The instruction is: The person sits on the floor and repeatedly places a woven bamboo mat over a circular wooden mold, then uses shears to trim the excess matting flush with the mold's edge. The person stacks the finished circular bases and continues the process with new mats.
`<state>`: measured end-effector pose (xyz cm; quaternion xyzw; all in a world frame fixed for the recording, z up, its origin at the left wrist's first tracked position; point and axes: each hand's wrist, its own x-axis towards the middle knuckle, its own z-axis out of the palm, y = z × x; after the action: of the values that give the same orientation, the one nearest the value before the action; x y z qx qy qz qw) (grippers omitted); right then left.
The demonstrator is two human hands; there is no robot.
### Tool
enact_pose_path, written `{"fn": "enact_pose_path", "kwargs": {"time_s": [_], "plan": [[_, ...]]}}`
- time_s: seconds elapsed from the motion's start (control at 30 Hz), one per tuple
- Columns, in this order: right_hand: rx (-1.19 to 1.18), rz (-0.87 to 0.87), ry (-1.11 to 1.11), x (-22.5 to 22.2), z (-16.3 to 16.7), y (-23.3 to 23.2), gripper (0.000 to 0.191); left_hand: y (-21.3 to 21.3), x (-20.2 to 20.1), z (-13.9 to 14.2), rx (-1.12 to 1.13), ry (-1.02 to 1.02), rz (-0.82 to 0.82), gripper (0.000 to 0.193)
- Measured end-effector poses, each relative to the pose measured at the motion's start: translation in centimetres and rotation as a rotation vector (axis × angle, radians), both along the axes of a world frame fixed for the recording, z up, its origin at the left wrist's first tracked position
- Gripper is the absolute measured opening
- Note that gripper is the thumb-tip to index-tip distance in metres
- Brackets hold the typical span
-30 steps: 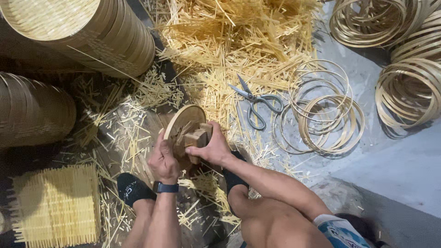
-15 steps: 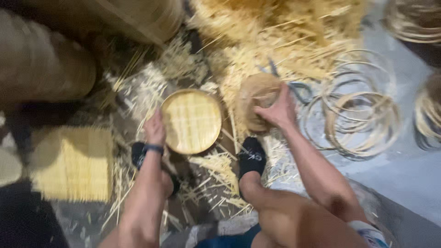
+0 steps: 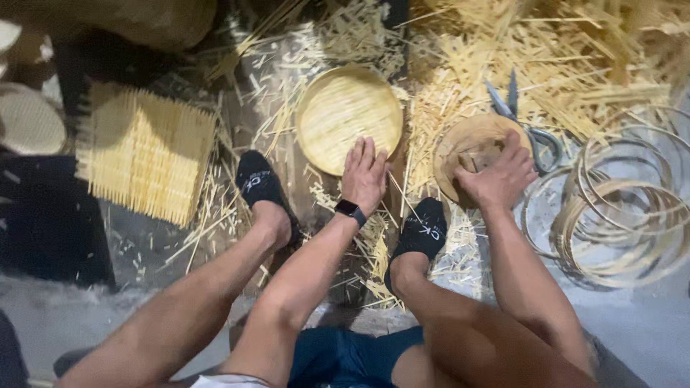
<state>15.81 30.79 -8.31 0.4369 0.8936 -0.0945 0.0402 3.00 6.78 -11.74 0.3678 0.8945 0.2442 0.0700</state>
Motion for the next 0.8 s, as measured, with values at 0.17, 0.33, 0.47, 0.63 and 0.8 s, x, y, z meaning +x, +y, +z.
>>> {"fn": "enact_pose_path", "kwargs": {"time_s": [0.17, 0.33, 0.47, 0.63, 0.8], "plan": [[-0.014, -0.028, -0.02, -0.5, -0.1, -0.2, 0.12, -5.8, -1.5, 0.7, -0.094, 0.098, -0.117, 0.049], [-0.018, -0.017, 0.026, -0.3, -0.5, -0.2, 0.124, -6.7, -3.7, 3.1, -0.045, 0.111, -0.238, 0.051], [0.006, -0.005, 0.046, -0.3, -0.7, -0.3, 0.122, -5.1, -5.8, 7.8, -0.041, 0.103, -0.321, 0.055], [0.016, -0.002, 0.065, -0.1, -0.7, -0.4, 0.123, -1.7, -7.8, 15.0, -0.065, 0.02, -0.472, 0.054], [0.011, -0.002, 0.121, 0.3, -0.7, -0.3, 0.123, 2.2, -8.2, 18.9, -0.071, 0.077, -0.58, 0.047]]}}
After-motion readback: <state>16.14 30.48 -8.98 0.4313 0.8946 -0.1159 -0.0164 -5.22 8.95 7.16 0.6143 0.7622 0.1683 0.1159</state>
